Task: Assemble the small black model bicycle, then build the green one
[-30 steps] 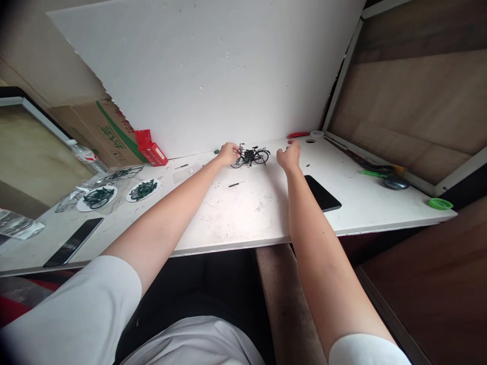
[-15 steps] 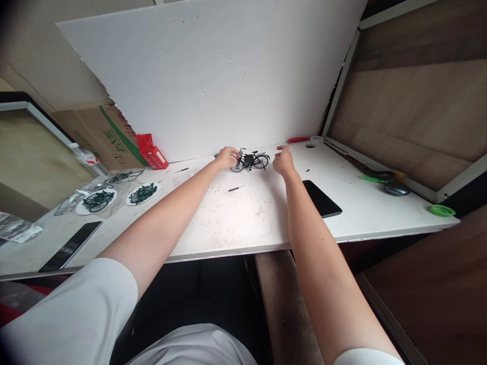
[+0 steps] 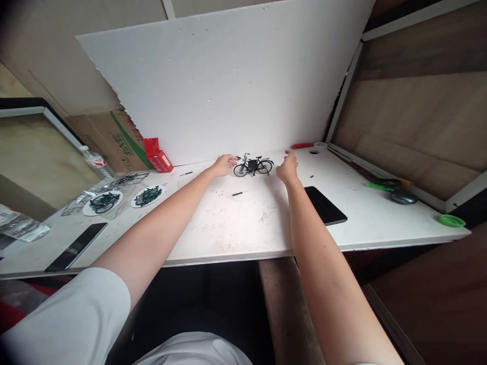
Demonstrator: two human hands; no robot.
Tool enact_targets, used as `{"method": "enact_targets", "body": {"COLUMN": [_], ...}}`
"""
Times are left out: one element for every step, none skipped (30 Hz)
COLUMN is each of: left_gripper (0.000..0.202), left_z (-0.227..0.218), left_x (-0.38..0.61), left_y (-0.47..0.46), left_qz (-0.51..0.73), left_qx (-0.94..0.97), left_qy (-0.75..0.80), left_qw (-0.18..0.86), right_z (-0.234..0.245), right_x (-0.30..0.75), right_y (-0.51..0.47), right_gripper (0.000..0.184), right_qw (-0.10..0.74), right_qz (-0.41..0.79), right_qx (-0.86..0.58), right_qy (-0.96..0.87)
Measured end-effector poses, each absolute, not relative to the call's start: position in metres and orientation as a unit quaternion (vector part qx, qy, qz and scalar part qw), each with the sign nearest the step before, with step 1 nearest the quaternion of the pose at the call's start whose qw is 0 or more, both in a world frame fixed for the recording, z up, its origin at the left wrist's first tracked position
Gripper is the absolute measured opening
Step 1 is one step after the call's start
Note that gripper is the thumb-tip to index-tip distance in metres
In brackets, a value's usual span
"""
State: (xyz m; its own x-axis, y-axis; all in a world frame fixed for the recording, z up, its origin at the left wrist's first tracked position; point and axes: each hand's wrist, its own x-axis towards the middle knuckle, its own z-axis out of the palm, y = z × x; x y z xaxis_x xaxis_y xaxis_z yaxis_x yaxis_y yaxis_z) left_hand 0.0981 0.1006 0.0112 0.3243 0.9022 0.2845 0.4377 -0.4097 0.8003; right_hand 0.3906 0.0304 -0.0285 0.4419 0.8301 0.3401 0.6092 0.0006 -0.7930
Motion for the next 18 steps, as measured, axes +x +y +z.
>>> {"method": "enact_targets", "body": {"left_gripper": [0.046, 0.044, 0.040, 0.035, 0.028, 0.021, 0.015, 0.010, 0.009, 0.011, 0.013, 0.017, 0.021, 0.024, 0.027, 0.027, 0.029, 0.033], "left_z": [0.013, 0.016, 0.019, 0.023, 0.027, 0.031, 0.035, 0.039, 0.043, 0.046, 0.049, 0.052, 0.055, 0.058, 0.061, 0.064, 0.067, 0.069], "left_x": [0.090, 0.082, 0.072, 0.061, 0.050, 0.038, 0.025, 0.011, -0.003, -0.019, -0.035, -0.051, -0.068, -0.086, -0.103, -0.121, -0.138, -0.155], "left_y": [0.098, 0.094, 0.091, 0.087, 0.083, 0.078, 0.073, 0.069, 0.064, 0.060, 0.056, 0.053, 0.050, 0.047, 0.045, 0.042, 0.040, 0.037], "left_qz": [0.369, 0.367, 0.368, 0.369, 0.373, 0.376, 0.379, 0.366, 0.351, 0.336, 0.320, 0.303, 0.287, 0.272, 0.258, 0.242, 0.225, 0.205], "left_qx": [0.757, 0.760, 0.763, 0.764, 0.764, 0.765, 0.769, 0.787, 0.796, 0.796, 0.791, 0.784, 0.777, 0.768, 0.757, 0.740, 0.718, 0.695], "left_qy": [0.454, 0.463, 0.471, 0.479, 0.486, 0.490, 0.493, 0.492, 0.493, 0.497, 0.506, 0.517, 0.526, 0.538, 0.554, 0.579, 0.614, 0.649], "left_qw": [0.291, 0.270, 0.247, 0.224, 0.201, 0.180, 0.147, 0.066, -0.013, -0.076, -0.125, -0.162, -0.192, -0.217, -0.234, -0.242, -0.241, -0.230], "right_z": [-0.029, -0.030, -0.030, -0.030, -0.030, -0.029, -0.029, -0.029, -0.028, -0.028, -0.027, -0.027, -0.027, -0.027, -0.027, -0.026, -0.027, -0.027], "right_x": [0.388, 0.385, 0.382, 0.378, 0.374, 0.370, 0.366, 0.362, 0.360, 0.358, 0.357, 0.356, 0.356, 0.357, 0.358, 0.358, 0.359, 0.360], "right_y": [0.030, 0.029, 0.028, 0.027, 0.025, 0.024, 0.023, 0.023, 0.022, 0.023, 0.023, 0.024, 0.025, 0.026, 0.027, 0.028, 0.028, 0.028], "right_gripper": [0.085, 0.085, 0.085, 0.085, 0.085, 0.085, 0.085, 0.085, 0.085, 0.086, 0.087, 0.088, 0.089, 0.090, 0.091, 0.091, 0.092, 0.092], "right_qw": [0.490, 0.497, 0.503, 0.510, 0.515, 0.520, 0.526, 0.532, 0.541, 0.550, 0.559, 0.569, 0.578, 0.587, 0.593, 0.598, 0.602, 0.604], "right_qz": [0.100, 0.086, 0.073, 0.060, 0.049, 0.038, 0.026, 0.013, -0.002, -0.018, -0.034, -0.050, -0.064, -0.078, -0.092, -0.104, -0.114, -0.122], "right_qx": [-0.697, -0.694, -0.689, -0.683, -0.679, -0.674, -0.668, -0.660, -0.649, -0.636, -0.623, -0.610, -0.599, -0.590, -0.583, -0.578, -0.574, -0.573], "right_qy": [-0.514, -0.515, -0.517, -0.519, -0.521, -0.523, -0.526, -0.530, -0.535, -0.541, -0.547, -0.549, -0.550, -0.549, -0.547, -0.545, -0.543, -0.540]}}
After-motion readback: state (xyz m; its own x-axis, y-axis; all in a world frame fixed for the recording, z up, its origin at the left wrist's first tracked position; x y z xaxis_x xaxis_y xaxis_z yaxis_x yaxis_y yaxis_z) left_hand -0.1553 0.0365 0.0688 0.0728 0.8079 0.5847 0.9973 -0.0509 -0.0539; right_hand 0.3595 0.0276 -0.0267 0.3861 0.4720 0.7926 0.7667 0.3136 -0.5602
